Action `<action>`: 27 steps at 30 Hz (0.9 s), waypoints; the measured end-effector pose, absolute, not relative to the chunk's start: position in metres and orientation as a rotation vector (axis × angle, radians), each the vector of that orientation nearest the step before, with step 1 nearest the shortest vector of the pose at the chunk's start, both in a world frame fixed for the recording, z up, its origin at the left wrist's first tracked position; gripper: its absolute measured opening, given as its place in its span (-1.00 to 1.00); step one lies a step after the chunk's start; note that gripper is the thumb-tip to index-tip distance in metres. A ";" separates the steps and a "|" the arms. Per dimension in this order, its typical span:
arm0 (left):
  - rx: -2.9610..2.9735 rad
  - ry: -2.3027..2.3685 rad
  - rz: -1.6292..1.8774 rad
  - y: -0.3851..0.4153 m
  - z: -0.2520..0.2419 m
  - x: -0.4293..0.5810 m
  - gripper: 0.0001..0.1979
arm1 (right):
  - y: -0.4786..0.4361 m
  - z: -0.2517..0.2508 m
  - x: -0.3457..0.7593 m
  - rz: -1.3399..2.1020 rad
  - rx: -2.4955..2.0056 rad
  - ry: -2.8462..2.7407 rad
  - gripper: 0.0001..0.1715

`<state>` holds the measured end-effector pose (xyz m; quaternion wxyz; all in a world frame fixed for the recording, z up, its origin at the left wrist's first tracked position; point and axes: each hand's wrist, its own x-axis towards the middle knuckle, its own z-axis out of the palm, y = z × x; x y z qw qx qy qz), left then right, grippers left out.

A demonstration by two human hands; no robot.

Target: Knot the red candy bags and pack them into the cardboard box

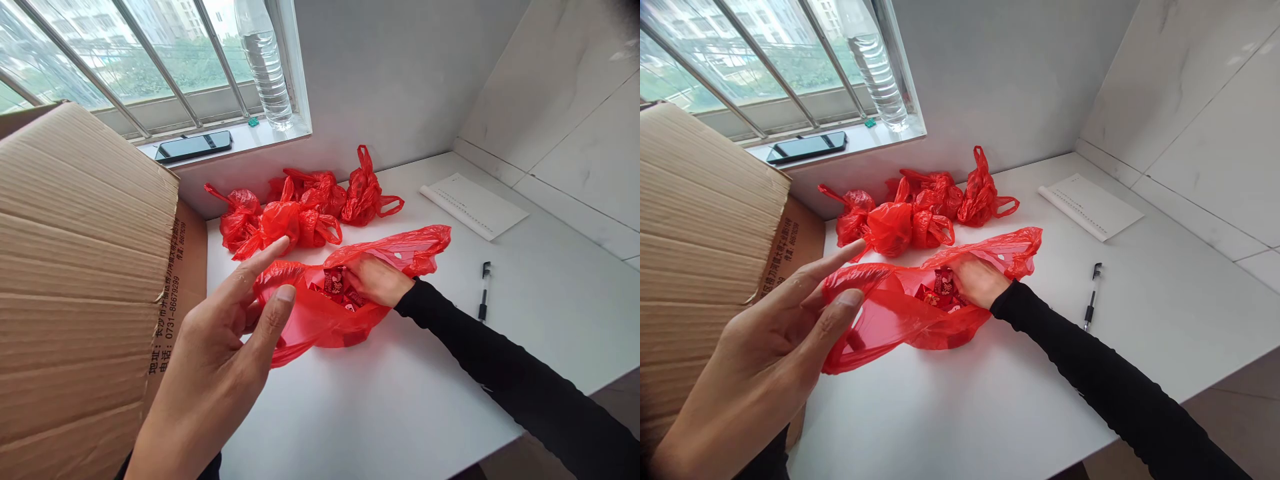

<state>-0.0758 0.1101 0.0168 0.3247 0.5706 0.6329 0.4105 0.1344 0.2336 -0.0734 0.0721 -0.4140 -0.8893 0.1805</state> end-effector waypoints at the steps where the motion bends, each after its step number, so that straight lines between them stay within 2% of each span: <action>1: 1.495 1.660 1.078 0.110 0.017 -0.076 -0.48 | 0.233 -0.072 0.135 0.529 -1.259 -2.679 -0.74; 7: 1.474 1.650 1.097 0.110 0.017 -0.076 -0.50 | 0.229 -0.063 0.143 0.460 -1.358 -2.768 -0.72; 15: 1.489 1.658 1.076 0.109 0.017 -0.077 -0.50 | 0.227 -0.052 0.146 0.474 -1.399 -2.920 -0.79; 27: 1.470 1.684 1.060 0.109 0.018 -0.076 -0.48 | 0.227 -0.055 0.145 0.346 -1.546 -2.866 -0.78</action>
